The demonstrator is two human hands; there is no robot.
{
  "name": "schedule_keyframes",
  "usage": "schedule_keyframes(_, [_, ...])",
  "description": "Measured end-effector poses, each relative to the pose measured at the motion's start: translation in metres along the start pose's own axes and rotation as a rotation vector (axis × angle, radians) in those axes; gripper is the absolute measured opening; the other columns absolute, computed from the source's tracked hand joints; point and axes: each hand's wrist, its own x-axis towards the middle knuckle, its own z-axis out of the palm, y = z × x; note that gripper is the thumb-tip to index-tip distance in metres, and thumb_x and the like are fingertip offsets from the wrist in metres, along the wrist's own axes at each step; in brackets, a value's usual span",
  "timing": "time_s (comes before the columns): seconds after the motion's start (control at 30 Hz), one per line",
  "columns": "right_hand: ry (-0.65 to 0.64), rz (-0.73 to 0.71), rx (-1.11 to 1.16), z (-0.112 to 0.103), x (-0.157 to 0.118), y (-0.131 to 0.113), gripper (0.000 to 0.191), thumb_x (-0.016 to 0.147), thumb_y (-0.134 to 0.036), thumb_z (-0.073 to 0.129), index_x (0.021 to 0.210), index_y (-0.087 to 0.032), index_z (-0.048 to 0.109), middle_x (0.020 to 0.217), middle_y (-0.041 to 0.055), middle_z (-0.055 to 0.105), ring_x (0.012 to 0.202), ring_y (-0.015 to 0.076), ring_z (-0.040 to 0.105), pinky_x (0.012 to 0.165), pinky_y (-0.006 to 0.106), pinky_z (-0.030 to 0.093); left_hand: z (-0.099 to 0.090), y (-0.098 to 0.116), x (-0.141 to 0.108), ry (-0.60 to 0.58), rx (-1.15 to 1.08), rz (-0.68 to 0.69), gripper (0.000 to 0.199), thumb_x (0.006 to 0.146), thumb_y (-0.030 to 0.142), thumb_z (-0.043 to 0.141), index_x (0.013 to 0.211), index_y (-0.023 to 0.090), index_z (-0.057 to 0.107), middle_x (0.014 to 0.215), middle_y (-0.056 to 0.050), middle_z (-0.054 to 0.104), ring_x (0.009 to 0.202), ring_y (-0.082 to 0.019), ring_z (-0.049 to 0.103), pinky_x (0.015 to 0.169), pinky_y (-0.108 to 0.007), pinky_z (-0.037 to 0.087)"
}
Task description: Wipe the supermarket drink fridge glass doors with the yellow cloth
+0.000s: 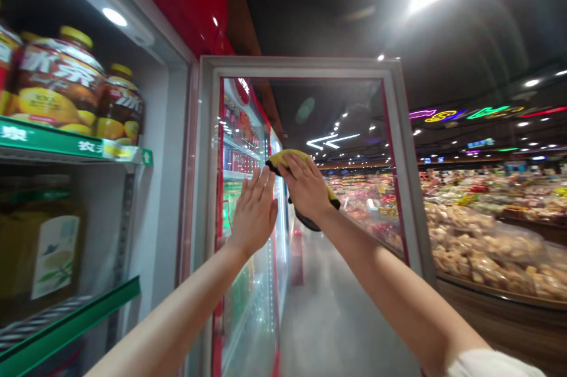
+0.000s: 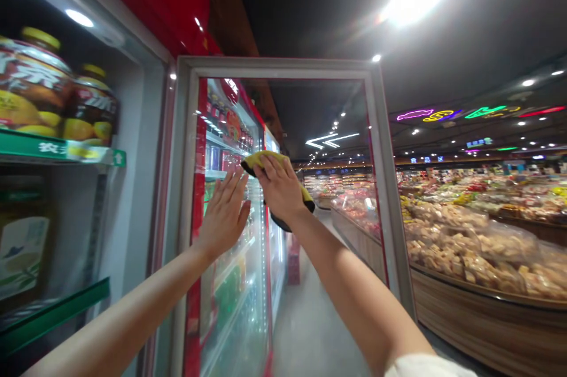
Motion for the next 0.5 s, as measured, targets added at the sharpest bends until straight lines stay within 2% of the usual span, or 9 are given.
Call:
schedule_keyframes(0.07, [0.045, 0.116, -0.008, -0.008, 0.006, 0.028, 0.049, 0.1, -0.016, 0.043, 0.148, -0.017, 0.052, 0.161, 0.0144, 0.042, 0.149, 0.0304, 0.038, 0.125, 0.054, 0.025, 0.004, 0.002, 0.003, 0.004, -0.002, 0.004, 0.067, 0.103, 0.026, 0.037, 0.163, 0.021, 0.009, 0.167, -0.012, 0.028, 0.157, -0.026, 0.017, 0.128, -0.054, 0.022])
schedule_keyframes(0.13, [0.117, 0.248, -0.026, -0.011, -0.014, 0.045, 0.05, 0.099, -0.015, 0.043, 0.148, -0.015, 0.052, 0.158, 0.018, 0.044, 0.147, 0.0334, 0.039, 0.122, 0.057, 0.028, 0.005, 0.003, 0.0, -0.004, 0.006, 0.009, 0.067, 0.103, 0.026, 0.037, 0.163, 0.021, 0.009, 0.167, -0.012, 0.029, 0.157, -0.026, 0.017, 0.128, -0.054, 0.022])
schedule_keyframes(0.23, [0.183, 0.361, -0.041, -0.008, -0.064, 0.037, 0.055, 0.098, -0.014, 0.044, 0.153, -0.014, 0.045, 0.157, 0.0218, 0.044, 0.146, 0.0368, 0.038, 0.118, 0.062, 0.03, 0.006, 0.006, -0.008, -0.019, 0.02, 0.026, 0.067, 0.103, 0.025, 0.037, 0.163, 0.021, 0.009, 0.167, -0.011, 0.029, 0.157, -0.025, 0.017, 0.128, -0.052, 0.021])
schedule_keyframes(0.3, [0.143, 0.312, -0.039, -0.005, -0.083, 0.024, 0.056, 0.098, -0.015, 0.044, 0.154, -0.015, 0.043, 0.158, 0.0209, 0.043, 0.147, 0.0361, 0.037, 0.119, 0.062, 0.03, 0.008, 0.01, -0.008, -0.034, 0.02, 0.046, 0.067, 0.102, 0.024, 0.037, 0.163, 0.021, 0.009, 0.167, -0.011, 0.028, 0.157, -0.025, 0.016, 0.129, -0.051, 0.019])
schedule_keyframes(0.37, [0.067, 0.21, -0.036, -0.006, -0.08, 0.022, 0.054, 0.099, -0.016, 0.044, 0.153, -0.018, 0.046, 0.159, 0.0178, 0.043, 0.147, 0.0334, 0.038, 0.122, 0.058, 0.028, 0.014, 0.017, -0.001, -0.049, 0.013, 0.07, 0.067, 0.102, 0.023, 0.038, 0.163, 0.02, 0.01, 0.168, -0.011, 0.027, 0.158, -0.025, 0.014, 0.129, -0.051, 0.017])
schedule_keyframes(0.43, [0.031, 0.158, -0.044, -0.011, -0.067, 0.038, 0.051, 0.101, -0.02, 0.044, 0.151, -0.02, 0.048, 0.159, 0.014, 0.043, 0.147, 0.0308, 0.038, 0.123, 0.054, 0.027, 0.022, 0.025, 0.008, -0.061, 0.004, 0.093, 0.068, 0.102, 0.023, 0.038, 0.163, 0.02, 0.009, 0.168, -0.012, 0.025, 0.158, -0.025, 0.013, 0.129, -0.051, 0.017])
schedule_keyframes(0.5, [0.048, 0.199, -0.072, -0.017, -0.06, 0.065, 0.05, 0.102, -0.022, 0.044, 0.151, -0.021, 0.049, 0.159, 0.0123, 0.044, 0.147, 0.0299, 0.039, 0.123, 0.052, 0.028, 0.029, 0.033, 0.015, -0.067, -0.008, 0.113, 0.068, 0.102, 0.024, 0.038, 0.163, 0.02, 0.009, 0.169, -0.011, 0.024, 0.158, -0.025, 0.013, 0.129, -0.05, 0.017])
